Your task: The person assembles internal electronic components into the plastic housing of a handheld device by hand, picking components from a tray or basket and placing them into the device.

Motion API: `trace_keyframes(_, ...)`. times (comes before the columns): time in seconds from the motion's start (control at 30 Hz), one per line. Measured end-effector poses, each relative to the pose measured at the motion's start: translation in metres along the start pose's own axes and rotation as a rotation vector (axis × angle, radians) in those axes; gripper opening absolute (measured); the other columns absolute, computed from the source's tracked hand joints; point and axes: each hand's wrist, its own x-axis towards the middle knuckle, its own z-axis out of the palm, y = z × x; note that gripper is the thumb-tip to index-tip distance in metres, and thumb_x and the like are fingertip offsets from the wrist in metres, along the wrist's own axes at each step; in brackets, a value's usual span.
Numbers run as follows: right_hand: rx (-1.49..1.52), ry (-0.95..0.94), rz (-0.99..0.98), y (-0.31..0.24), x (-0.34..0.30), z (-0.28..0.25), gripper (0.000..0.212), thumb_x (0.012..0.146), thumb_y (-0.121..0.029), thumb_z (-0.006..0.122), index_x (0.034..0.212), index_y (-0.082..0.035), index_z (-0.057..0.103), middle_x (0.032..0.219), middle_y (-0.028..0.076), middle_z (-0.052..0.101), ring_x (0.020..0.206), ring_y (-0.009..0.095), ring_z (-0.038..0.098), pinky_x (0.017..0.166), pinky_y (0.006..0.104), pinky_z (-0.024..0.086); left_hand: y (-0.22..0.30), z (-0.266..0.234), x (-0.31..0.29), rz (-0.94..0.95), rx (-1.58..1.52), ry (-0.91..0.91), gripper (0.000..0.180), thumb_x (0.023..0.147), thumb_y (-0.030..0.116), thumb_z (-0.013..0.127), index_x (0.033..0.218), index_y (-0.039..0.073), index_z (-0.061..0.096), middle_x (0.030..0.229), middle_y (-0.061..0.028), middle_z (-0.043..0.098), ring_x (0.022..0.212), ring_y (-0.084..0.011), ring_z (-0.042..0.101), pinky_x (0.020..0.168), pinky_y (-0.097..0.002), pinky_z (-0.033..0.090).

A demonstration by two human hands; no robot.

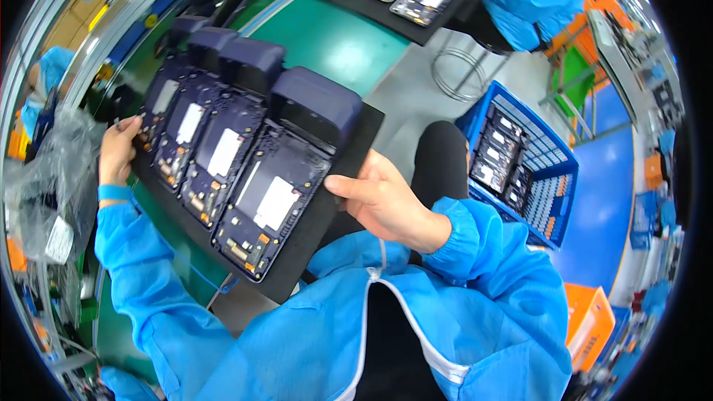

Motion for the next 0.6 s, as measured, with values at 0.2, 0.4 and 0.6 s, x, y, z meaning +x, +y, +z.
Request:
trace_keyframes(0.2,-0.063,-0.02,-0.033,-0.028,-0.013,0.005,0.038,0.082,0.002,0.052,0.118,-0.009,0.047,0.109,0.003,0.056,0.096,0.016,0.055,0.075,0.0347,0.048,0.003,-0.032,-0.002,0.033,-0.112,-0.093,0.026,0.085,0.022,0.06,0.104,0.004,0.059,0.067,0.0044,0.055,0.037,-0.0006,0.028,0.034,-0.0175,0.017)
trace_keyframes(0.4,-0.085,0.02,-0.199,-0.056,-0.042,-0.01,0.032,0.08,0.003,0.049,0.111,-0.005,0.048,0.098,0.004,0.06,0.085,0.015,0.06,0.066,0.0327,0.051,0.026,-0.004,-0.033,0.021,-0.141,-0.126,0.024,0.084,0.019,0.061,0.104,0.005,0.058,0.068,0.0011,0.057,0.035,-0.0006,0.028,0.032,-0.0176,0.017)
trace_keyframes(0.6,-0.082,-0.017,-0.273,-0.093,-0.108,-0.021,0.03,0.082,-0.005,0.055,0.112,-0.006,0.051,0.1,0.003,0.061,0.082,0.012,0.061,0.062,0.0266,0.051,0.078,0.001,-0.117,0.097,-0.2,-0.118,0.022,0.085,0.017,0.06,0.103,0.004,0.058,0.066,0.0034,0.053,0.036,-0.0006,0.027,0.033,-0.0174,0.017)
